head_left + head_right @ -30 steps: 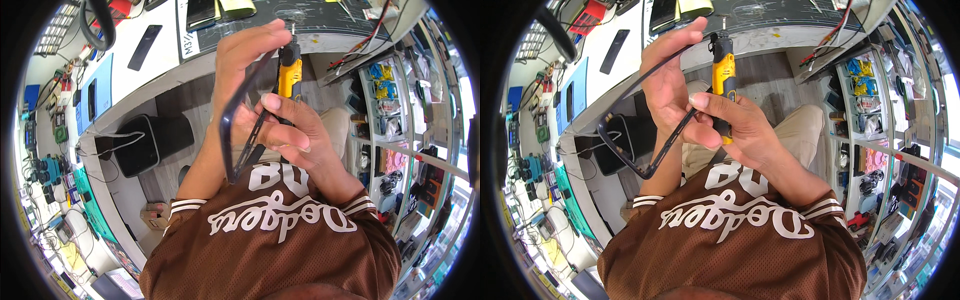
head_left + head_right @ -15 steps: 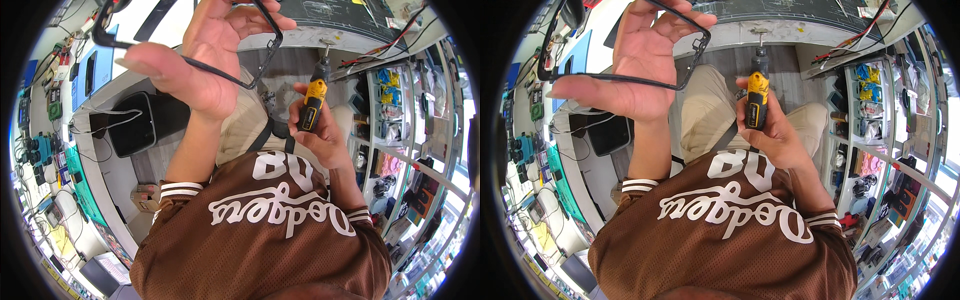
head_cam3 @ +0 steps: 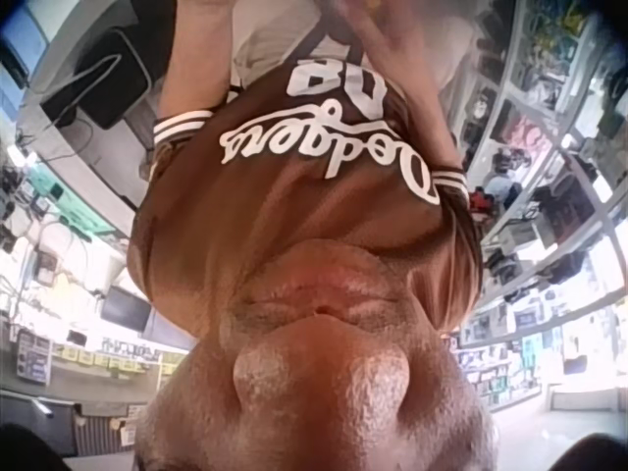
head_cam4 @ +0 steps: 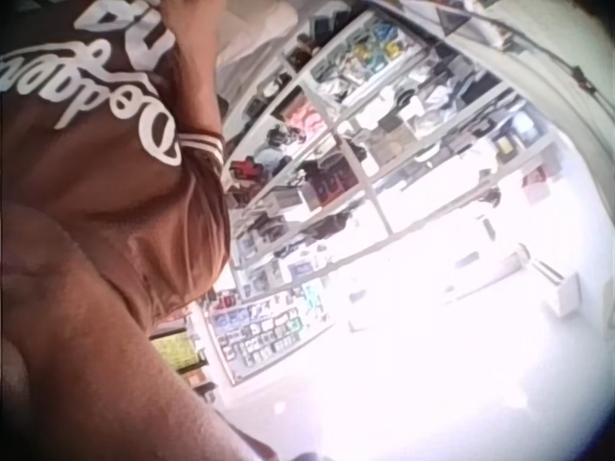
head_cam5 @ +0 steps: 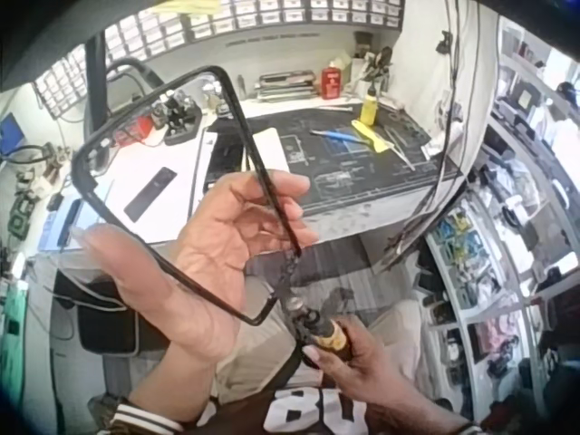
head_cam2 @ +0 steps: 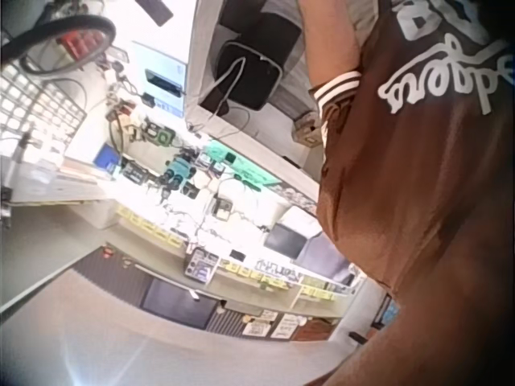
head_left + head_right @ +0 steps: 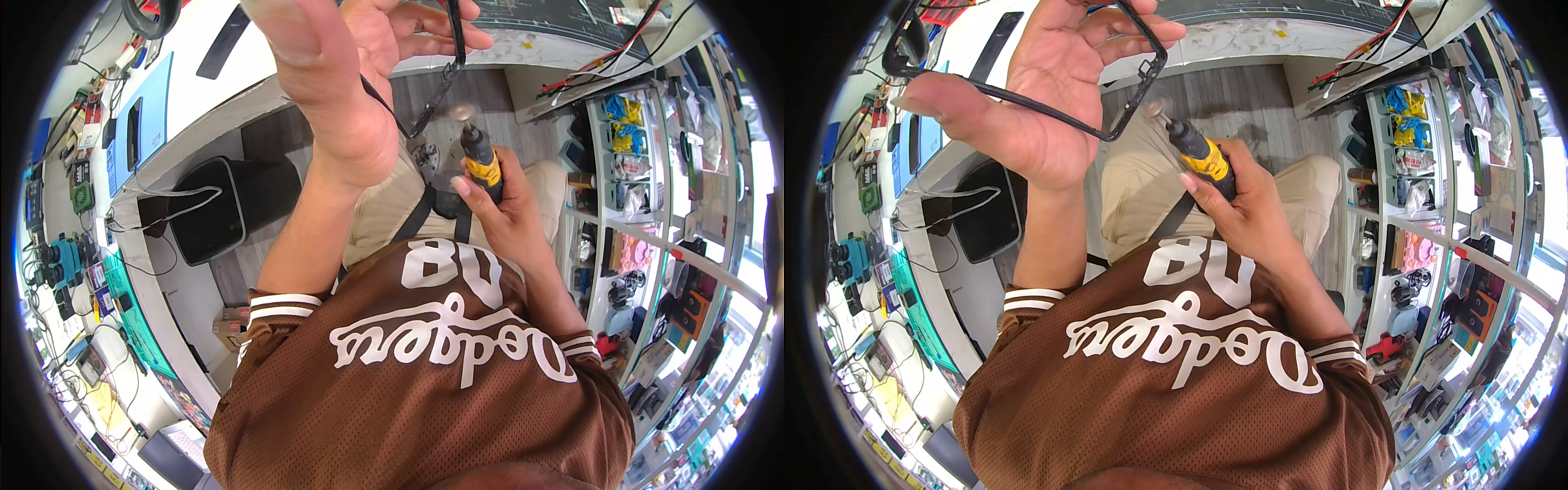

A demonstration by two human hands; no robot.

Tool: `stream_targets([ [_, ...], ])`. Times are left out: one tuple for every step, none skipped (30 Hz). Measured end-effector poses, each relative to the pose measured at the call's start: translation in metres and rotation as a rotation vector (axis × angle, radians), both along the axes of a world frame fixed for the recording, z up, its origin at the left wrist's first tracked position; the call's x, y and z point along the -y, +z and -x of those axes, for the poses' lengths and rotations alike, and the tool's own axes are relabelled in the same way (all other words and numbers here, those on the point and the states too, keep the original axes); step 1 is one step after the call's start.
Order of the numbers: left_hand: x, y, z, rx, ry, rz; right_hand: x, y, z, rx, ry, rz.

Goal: The person holds a black rectangular frame and uses a rotary tool with a polishing bit to smooth the frame's edges and corners. The person rotates the frame to reach different sides while applying the tool along the perimeter.

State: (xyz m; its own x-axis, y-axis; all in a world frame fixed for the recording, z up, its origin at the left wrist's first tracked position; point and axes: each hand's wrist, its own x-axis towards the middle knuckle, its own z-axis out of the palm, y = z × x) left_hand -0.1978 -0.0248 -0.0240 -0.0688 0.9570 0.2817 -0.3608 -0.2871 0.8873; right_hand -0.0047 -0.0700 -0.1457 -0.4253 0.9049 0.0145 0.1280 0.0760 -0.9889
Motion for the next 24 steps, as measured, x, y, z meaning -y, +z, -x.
stream_targets([
  [-0.001, -0.002, 0.0, -0.008, 0.002, -0.022, -0.001, 0.002, 0.002, 0.003, -0.032, -0.018],
  [-0.001, -0.004, -0.001, -0.014, 0.002, -0.043, -0.002, 0.003, 0.002, 0.033, -0.05, -0.025],
  [-0.004, -0.01, 0.001, -0.005, -0.008, -0.087, -0.003, 0.005, 0.003, 0.061, -0.066, -0.033],
  [-0.003, -0.01, 0.0, -0.017, 0.012, -0.086, -0.004, 0.006, 0.003, 0.09, -0.081, -0.041],
  [-0.002, -0.009, -0.001, -0.03, 0.033, -0.085, -0.006, 0.005, 0.003, 0.096, -0.089, -0.064],
  [0.003, 0.001, -0.009, -0.064, 0.079, -0.039, -0.008, 0.003, 0.001, 0.104, -0.101, -0.087],
  [0.004, 0.003, -0.011, -0.086, 0.101, -0.016, -0.011, 0.002, 0.0, 0.112, -0.112, -0.11],
  [0.005, 0.005, -0.013, -0.107, 0.123, 0.006, -0.013, 0.003, 0.0, 0.132, -0.126, -0.12],
  [0.005, 0.005, -0.014, -0.118, 0.12, 0.004, -0.016, 0.006, -0.001, 0.151, -0.139, -0.13],
  [0.005, 0.006, -0.014, -0.116, 0.105, 0.002, -0.018, 0.008, -0.001, 0.17, -0.152, -0.141],
  [0.005, 0.007, -0.013, -0.114, 0.089, 0.001, -0.018, 0.008, -0.002, 0.193, -0.159, -0.16],
  [0.005, 0.008, -0.011, -0.098, 0.061, 0.0, -0.019, 0.008, -0.004, 0.218, -0.165, -0.179],
  [0.005, 0.009, -0.011, -0.099, 0.058, -0.002, -0.019, 0.008, -0.005, 0.242, -0.172, -0.198],
  [0.004, 0.009, -0.011, -0.101, 0.055, -0.003, -0.019, 0.009, -0.006, 0.235, -0.162, -0.211],
  [0.004, 0.007, -0.013, -0.12, 0.077, -0.005, -0.019, 0.011, -0.006, 0.228, -0.151, -0.224],
  [0.004, 0.005, -0.013, -0.119, 0.084, -0.009, -0.018, 0.012, -0.007, 0.222, -0.141, -0.237],
  [0.003, 0.003, -0.014, -0.119, 0.092, -0.012, -0.019, 0.012, -0.007, 0.236, -0.157, -0.227],
  [0.003, 0.002, -0.013, -0.098, 0.084, -0.018, -0.019, 0.012, -0.008, 0.251, -0.174, -0.217],
  [0.004, 0.003, -0.013, -0.093, 0.087, -0.013, -0.02, 0.012, -0.008, 0.265, -0.19, -0.208],
  [0.004, 0.003, -0.014, -0.086, 0.089, -0.009, -0.022, 0.011, -0.009, 0.268, -0.196, -0.259],
  [0.005, 0.006, -0.015, -0.095, 0.1, 0.006, -0.024, 0.008, -0.01, 0.271, -0.203, -0.311],
  [0.006, 0.007, -0.016, -0.098, 0.107, 0.016, -0.025, 0.007, -0.011, 0.274, -0.209, -0.364],
  [0.007, 0.009, -0.016, -0.099, 0.113, 0.026, -0.025, 0.008, -0.011, 0.27, -0.193, -0.373],
  [0.007, 0.009, -0.017, -0.094, 0.115, 0.031, -0.024, 0.01, -0.012, 0.266, -0.176, -0.382],
])
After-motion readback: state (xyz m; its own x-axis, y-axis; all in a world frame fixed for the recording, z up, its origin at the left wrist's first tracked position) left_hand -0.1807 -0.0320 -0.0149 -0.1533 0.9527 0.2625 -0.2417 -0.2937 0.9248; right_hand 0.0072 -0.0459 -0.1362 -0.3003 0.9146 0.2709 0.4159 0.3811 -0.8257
